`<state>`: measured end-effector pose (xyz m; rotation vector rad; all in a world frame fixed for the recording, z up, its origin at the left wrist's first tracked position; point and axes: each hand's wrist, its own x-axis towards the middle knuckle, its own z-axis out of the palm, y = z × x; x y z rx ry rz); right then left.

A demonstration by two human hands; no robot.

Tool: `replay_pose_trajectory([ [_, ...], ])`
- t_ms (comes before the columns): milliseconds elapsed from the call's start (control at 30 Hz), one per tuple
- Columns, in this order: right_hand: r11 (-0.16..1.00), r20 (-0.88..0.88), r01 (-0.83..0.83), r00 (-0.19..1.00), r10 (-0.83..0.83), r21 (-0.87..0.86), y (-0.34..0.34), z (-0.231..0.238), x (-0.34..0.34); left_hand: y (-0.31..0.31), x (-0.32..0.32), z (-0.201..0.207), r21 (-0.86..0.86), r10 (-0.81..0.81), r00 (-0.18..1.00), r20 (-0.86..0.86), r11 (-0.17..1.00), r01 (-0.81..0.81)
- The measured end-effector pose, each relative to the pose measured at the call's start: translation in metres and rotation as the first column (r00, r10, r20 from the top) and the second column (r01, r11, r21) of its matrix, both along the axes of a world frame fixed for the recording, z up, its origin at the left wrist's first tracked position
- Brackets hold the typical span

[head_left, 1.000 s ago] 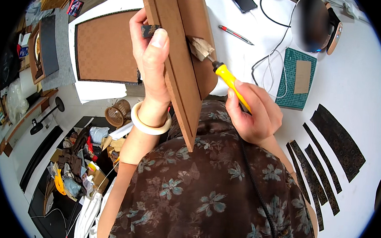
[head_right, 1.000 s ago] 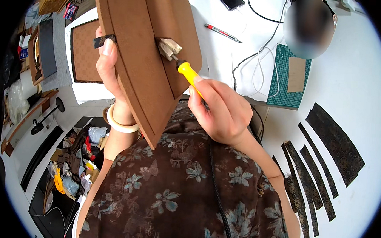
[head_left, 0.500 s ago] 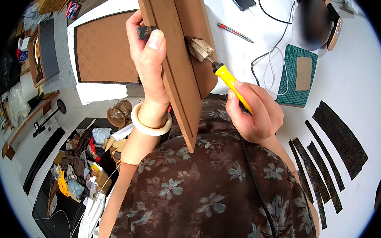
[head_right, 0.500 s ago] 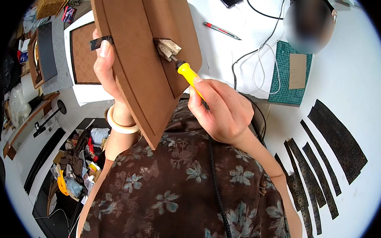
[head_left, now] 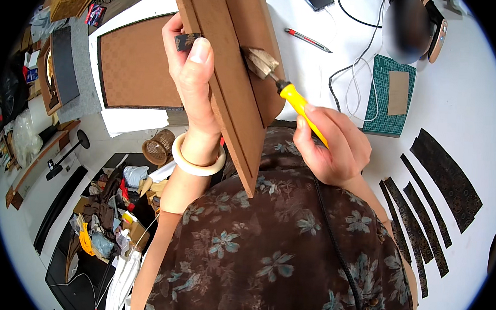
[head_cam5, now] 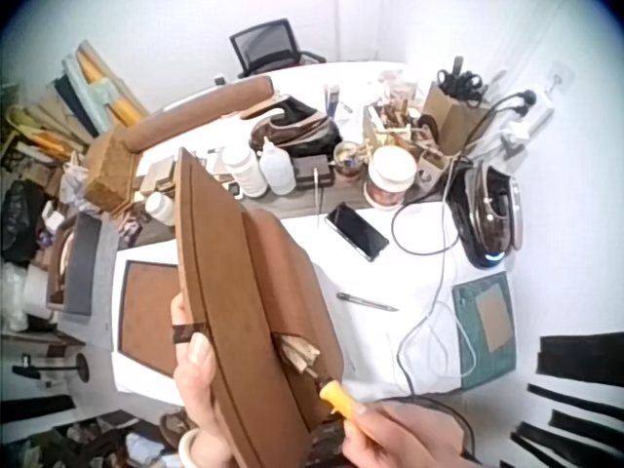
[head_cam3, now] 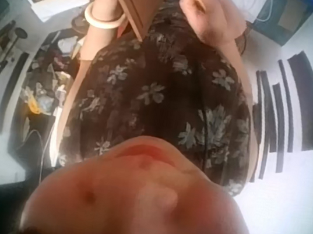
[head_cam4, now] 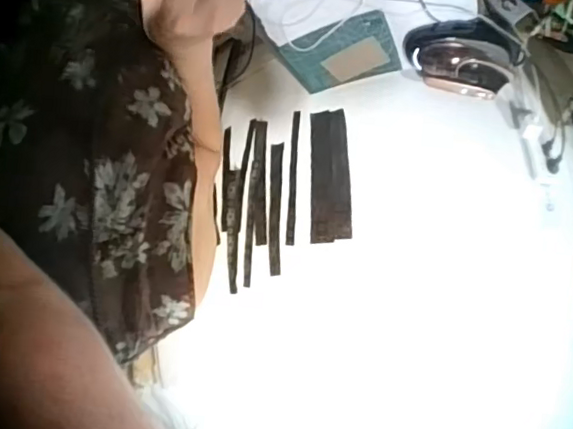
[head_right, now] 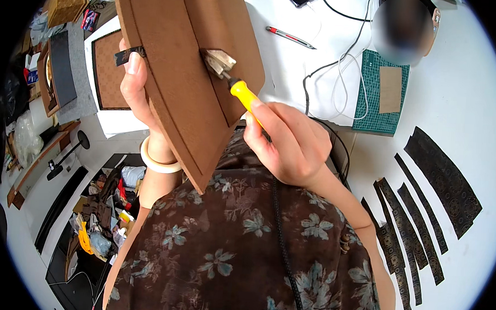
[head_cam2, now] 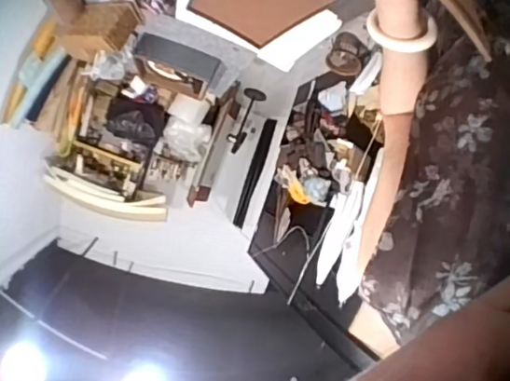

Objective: The person irons a brown leather sheet, marks a line with a pen, and uses a yellow utility knife to cut along the marked line. They then iron the cut edges and place the finished piece into a wooden display frame containing a decorative stone.

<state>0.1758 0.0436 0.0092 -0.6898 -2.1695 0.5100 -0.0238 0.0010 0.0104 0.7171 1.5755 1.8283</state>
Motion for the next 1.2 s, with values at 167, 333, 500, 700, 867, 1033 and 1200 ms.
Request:
replay_pose_trajectory([
  [167, 1.0, 0.009, 0.01, 1.0, -0.01, -0.011, -0.001, -0.001, -0.006, -0.003, -0.003, -0.005, 0.029, -0.005, 0.997, 0.076, 1.0, 0.003],
  [333, 0.999, 0.053, -0.013, 0.998, 0.016, -0.048, -0.011, 0.005, 0.007, -0.003, -0.001, -0.006, 0.001, 0.008, 1.0, 0.009, 1.0, -0.008],
  [500, 1.0, 0.027, 0.009, 1.0, -0.009, -0.018, -0.006, -0.004, -0.002, -0.007, -0.003, -0.008, 0.046, 0.007, 0.999, 0.043, 0.999, -0.009],
  [700, 1.0, 0.025, 0.019, 0.999, -0.02, 0.022, -0.003, 0.001, -0.003, -0.002, 0.003, 0.0, 0.071, 0.048, 0.996, 0.069, 0.996, -0.053],
  [867, 0.999, 0.099, -0.011, 0.995, 0.014, -0.031, -0.011, 0.008, 0.01, -0.011, -0.009, -0.017, 0.061, -0.105, 0.983, -0.154, 0.991, 0.116],
  [1033, 1.0, 0.002, 0.02, 1.0, -0.02, -0.007, -0.005, 0.001, -0.005, -0.007, -0.002, -0.009, 0.042, -0.046, 0.997, -0.065, 0.998, 0.049],
  [1200, 0.999, 0.033, -0.005, 0.999, 0.007, -0.046, -0.016, 0.003, 0.01, -0.007, -0.008, -0.016, 0.135, -0.056, 0.979, 0.197, 0.99, 0.03],
])
